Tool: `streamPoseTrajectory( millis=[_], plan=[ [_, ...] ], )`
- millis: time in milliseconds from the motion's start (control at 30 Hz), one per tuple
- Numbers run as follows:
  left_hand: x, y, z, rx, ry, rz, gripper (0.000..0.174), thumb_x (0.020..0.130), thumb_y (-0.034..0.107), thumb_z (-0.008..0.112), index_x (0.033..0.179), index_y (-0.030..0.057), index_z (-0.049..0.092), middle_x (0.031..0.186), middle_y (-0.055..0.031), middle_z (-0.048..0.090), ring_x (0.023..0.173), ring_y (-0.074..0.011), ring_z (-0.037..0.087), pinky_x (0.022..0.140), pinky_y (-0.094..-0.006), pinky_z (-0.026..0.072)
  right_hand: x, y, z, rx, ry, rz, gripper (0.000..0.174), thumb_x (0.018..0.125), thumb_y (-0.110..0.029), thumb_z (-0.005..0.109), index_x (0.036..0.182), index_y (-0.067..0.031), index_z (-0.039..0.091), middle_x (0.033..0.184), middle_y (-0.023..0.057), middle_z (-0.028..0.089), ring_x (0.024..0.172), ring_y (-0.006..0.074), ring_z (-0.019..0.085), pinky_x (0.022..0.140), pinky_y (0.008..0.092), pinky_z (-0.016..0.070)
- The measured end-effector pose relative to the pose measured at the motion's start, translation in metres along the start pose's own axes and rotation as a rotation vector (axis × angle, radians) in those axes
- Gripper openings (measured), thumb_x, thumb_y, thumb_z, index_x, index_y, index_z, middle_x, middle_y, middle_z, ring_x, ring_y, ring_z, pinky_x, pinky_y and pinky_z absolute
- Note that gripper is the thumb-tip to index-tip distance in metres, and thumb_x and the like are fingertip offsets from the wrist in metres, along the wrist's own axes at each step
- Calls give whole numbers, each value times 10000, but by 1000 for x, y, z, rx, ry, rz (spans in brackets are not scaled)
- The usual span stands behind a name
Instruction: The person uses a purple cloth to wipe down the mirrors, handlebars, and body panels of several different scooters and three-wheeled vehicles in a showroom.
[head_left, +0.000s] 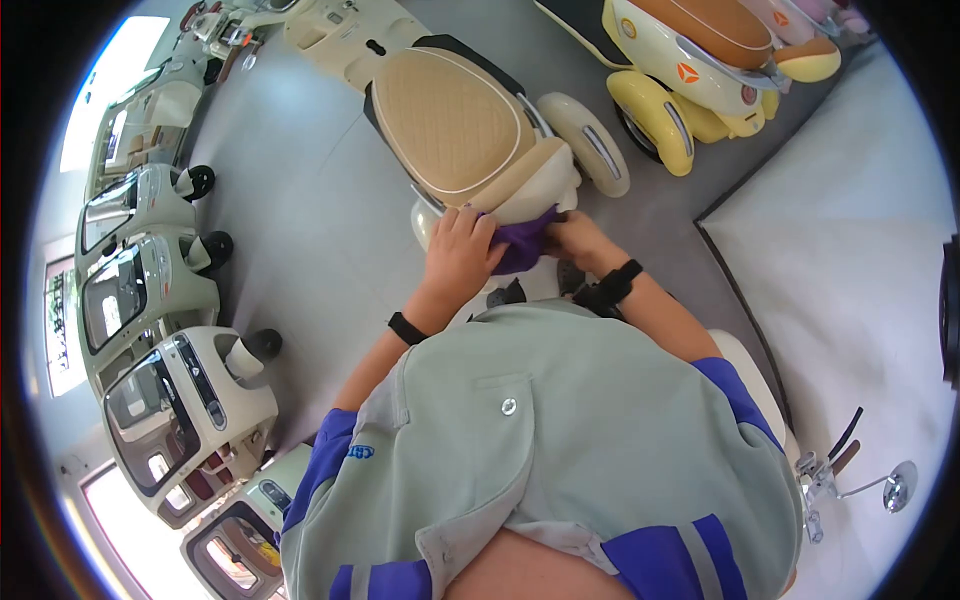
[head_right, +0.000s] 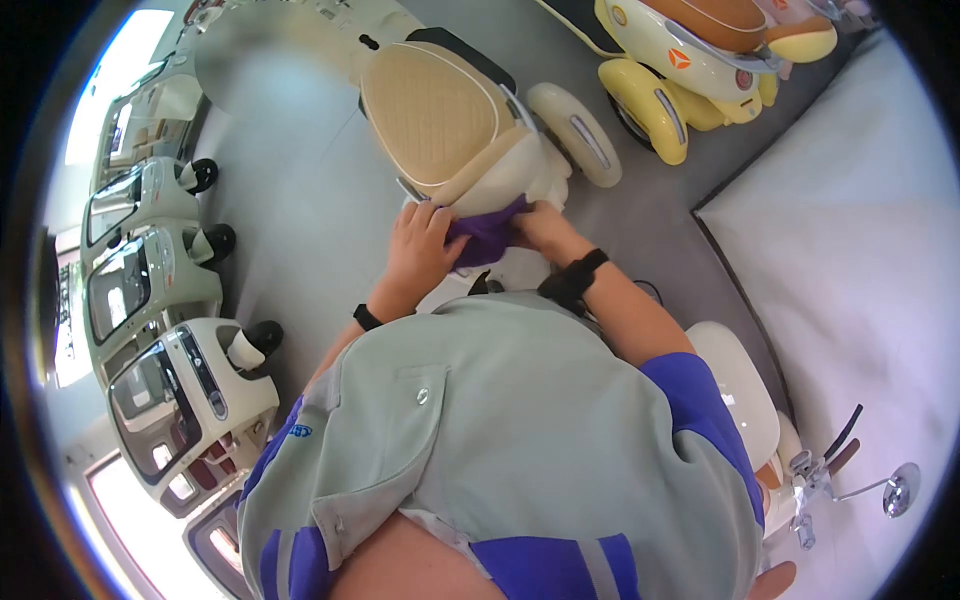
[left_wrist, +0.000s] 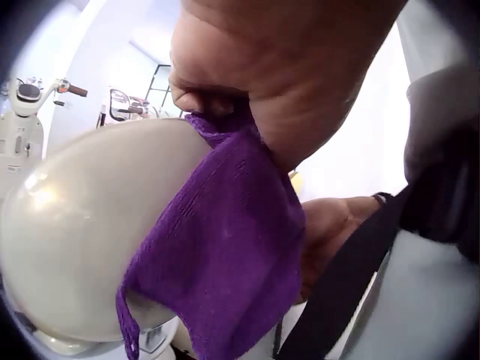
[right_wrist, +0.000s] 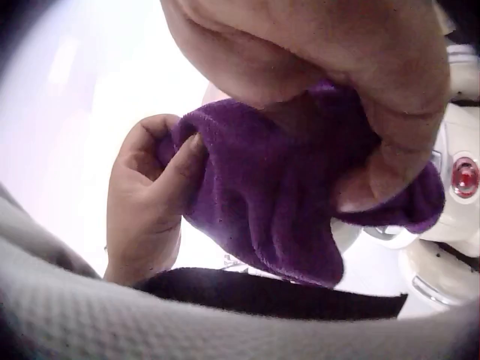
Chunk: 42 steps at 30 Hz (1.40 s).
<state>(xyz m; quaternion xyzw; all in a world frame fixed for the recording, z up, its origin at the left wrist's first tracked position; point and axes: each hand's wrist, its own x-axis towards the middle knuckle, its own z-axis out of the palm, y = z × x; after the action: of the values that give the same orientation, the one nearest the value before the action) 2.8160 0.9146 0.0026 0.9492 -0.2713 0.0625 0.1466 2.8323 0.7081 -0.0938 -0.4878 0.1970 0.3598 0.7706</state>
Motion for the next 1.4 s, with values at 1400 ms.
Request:
streamPoseTrajectory(
  millis=[1400],
  plan=[
    [-43,-121,-15,-644,-118,-458,376,815,162,591,1159,11,612,1041,-243,675,1002,-420,635,871,-458,497,-20,-1,148,-1427,701,-1187,245,730,-154,685,935,-97,564,1111,114,618,1148,334,538,970,457,374]
  ],
)
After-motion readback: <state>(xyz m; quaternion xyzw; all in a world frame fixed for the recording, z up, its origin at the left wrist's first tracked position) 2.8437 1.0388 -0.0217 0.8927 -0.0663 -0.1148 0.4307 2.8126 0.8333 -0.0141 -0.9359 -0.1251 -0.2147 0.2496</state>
